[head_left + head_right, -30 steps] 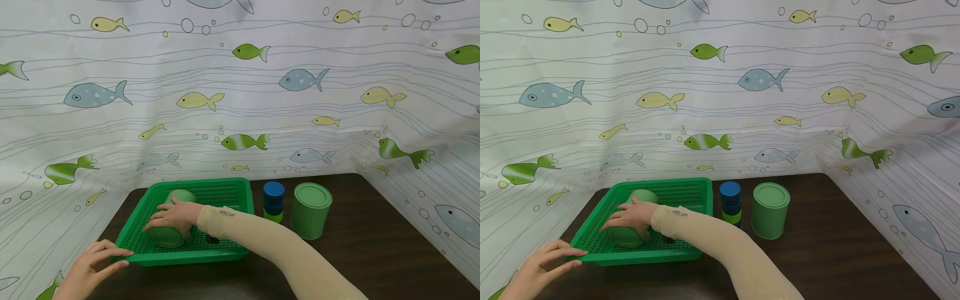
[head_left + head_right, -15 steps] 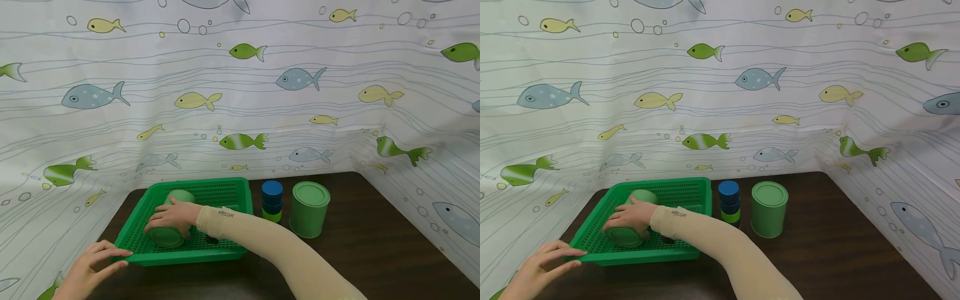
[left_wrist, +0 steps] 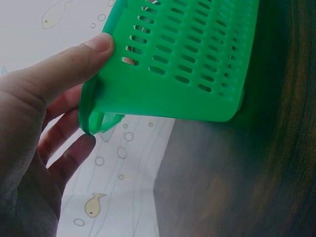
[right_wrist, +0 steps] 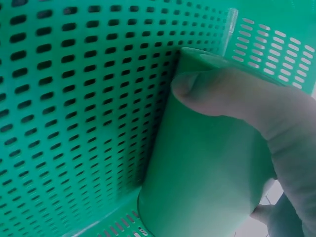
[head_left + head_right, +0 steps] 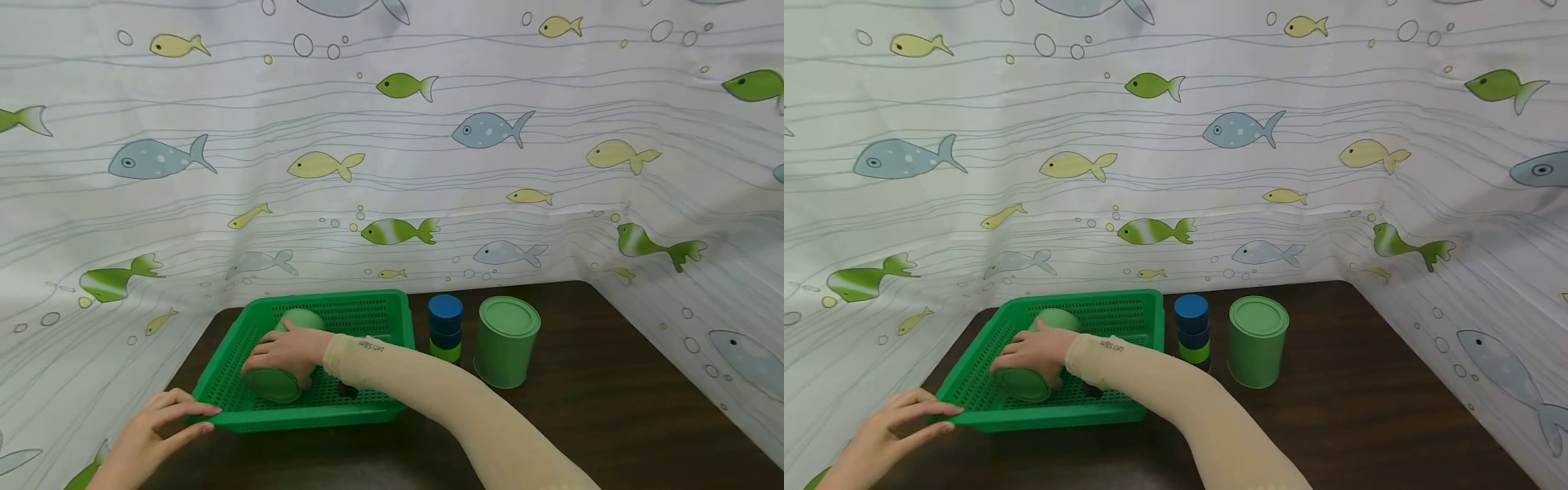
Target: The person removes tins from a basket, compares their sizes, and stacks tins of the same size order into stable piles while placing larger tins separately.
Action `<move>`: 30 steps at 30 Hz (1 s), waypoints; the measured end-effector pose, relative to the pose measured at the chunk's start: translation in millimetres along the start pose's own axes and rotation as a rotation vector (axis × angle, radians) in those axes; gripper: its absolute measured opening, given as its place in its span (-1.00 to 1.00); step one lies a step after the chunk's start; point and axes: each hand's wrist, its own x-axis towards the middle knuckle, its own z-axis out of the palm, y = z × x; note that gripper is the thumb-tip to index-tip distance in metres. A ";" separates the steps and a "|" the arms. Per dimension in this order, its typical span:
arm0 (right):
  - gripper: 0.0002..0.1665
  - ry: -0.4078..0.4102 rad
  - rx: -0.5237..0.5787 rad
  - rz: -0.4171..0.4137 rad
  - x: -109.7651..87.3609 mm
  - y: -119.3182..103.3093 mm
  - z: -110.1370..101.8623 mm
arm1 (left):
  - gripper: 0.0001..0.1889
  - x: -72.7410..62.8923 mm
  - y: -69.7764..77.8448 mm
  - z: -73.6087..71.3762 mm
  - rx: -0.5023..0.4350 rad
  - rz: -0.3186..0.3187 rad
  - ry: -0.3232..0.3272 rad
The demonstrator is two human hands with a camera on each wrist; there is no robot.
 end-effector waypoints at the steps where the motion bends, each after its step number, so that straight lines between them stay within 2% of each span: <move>1: 0.28 0.004 0.007 0.001 -0.6 1.4 1.0 | -0.46 0.4 -0.2 0.6 0.000 0.000 -0.002; 9: 0.29 0.039 0.084 -0.011 -3.5 11.4 6.3 | -0.48 0.4 -1.2 1.1 -0.002 -0.011 -0.003; 14: 0.30 0.096 0.276 0.011 -8.0 22.3 5.6 | -0.49 1.0 -1.8 1.7 0.001 -0.030 -0.013; 18: 0.28 0.159 0.415 0.008 -11.2 28.8 3.3 | -0.48 0.9 -2.6 2.4 0.001 -0.021 -0.008; 22: 0.29 0.198 0.482 0.019 -13.7 31.8 0.4 | -0.47 0.2 -2.5 2.0 -0.004 -0.017 0.000; 28: 0.32 0.287 0.550 0.054 -19.5 32.1 -6.0 | -0.50 0.1 -0.3 2.3 0.008 -0.048 -0.007; 30: 0.33 0.339 0.625 0.045 -22.9 33.2 -10.5 | -0.50 0.6 -1.4 2.7 0.008 -0.036 -0.002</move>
